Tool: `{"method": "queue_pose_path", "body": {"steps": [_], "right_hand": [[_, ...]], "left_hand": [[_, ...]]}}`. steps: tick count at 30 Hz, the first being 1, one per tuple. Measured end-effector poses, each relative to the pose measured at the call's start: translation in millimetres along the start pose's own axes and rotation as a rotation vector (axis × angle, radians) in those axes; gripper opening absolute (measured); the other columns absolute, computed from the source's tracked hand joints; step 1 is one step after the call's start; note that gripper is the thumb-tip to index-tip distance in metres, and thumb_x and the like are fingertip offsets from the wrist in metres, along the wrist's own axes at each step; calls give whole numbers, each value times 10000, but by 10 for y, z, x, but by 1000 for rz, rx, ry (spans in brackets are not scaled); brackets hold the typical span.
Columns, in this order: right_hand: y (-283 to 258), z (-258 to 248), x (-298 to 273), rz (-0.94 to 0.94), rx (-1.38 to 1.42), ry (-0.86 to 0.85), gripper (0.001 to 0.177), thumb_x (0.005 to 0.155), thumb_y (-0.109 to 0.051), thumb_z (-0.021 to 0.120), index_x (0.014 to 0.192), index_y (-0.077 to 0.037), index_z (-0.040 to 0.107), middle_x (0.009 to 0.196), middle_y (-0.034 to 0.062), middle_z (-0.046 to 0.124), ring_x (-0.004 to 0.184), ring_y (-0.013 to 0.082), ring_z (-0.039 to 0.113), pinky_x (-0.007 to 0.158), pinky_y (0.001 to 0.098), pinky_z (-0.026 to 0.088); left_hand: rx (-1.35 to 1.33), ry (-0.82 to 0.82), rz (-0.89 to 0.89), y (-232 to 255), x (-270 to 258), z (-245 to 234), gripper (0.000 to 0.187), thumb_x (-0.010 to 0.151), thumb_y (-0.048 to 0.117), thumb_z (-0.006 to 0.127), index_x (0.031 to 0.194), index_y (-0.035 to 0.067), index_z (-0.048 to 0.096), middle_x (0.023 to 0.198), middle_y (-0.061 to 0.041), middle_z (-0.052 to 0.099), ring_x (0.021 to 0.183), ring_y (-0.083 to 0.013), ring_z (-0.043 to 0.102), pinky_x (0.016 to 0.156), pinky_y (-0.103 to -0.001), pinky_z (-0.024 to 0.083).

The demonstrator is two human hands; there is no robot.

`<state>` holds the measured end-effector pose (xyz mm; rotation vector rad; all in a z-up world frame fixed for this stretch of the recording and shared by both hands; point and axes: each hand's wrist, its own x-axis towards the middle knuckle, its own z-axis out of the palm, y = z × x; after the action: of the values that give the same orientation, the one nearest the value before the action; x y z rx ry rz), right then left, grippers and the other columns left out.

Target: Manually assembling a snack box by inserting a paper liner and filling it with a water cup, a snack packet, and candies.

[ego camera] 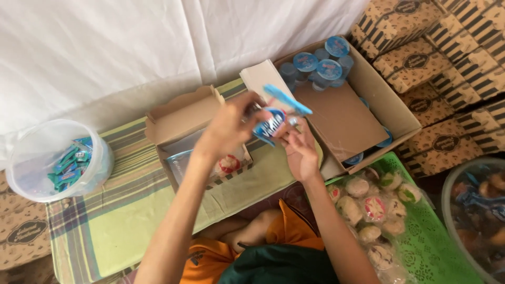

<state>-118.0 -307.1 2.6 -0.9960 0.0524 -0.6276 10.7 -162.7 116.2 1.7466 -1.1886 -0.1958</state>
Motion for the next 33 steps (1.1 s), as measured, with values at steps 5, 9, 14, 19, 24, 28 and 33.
{"method": "queue_pose_path", "body": {"steps": [5,9,14,19,24,28,33], "right_hand": [[111,-118,36,47,2,-70,406,913,-216,632,1203,42,511,894,296,664,890,422,728,809,437,583],[167,-177,47,36,-22,-71,365,903,-155,629,1161,87,539,852,292,665,844,424,727,773,426,583],[204,-209,50,51,-45,-74,330,896,-118,613,1141,93,545,854,295,652,850,428,720,765,421,579],[195,-210,51,54,-55,-63,322,885,-98,618,1134,95,557,851,287,646,846,420,719,754,415,577],[183,-196,51,57,-52,-59,308,887,-91,617,1125,94,557,836,267,638,848,411,711,752,402,564],[184,-196,47,55,-62,-62,299,888,-84,617,1122,94,563,831,267,637,845,411,710,749,399,563],[191,-200,51,55,-72,-55,293,890,-81,621,1118,96,570,827,264,635,843,410,707,749,406,561]], "left_hand": [[201,89,-19,165,-213,-529,266,1002,166,601,1190,-18,561,977,-268,659,932,-494,673,772,-568,535],[370,125,-142,294,-461,-748,200,1016,144,564,1205,93,523,1047,-157,581,925,-487,656,788,-588,543],[582,93,-271,108,-617,-707,257,974,336,666,1120,152,560,1014,-74,612,911,-436,690,783,-569,560],[658,78,-354,-64,-631,-629,356,950,472,694,1008,146,562,947,-52,646,869,-383,720,762,-539,578],[635,43,-375,-292,-676,-563,338,908,375,739,958,101,546,905,-114,635,869,-445,701,739,-590,565],[595,11,-394,-270,-735,-548,338,971,386,671,987,81,525,927,-134,609,923,-454,700,778,-560,572],[481,-46,-428,-184,-745,-603,326,1020,363,604,1063,51,521,979,-166,629,1014,-449,690,847,-549,558]]}}
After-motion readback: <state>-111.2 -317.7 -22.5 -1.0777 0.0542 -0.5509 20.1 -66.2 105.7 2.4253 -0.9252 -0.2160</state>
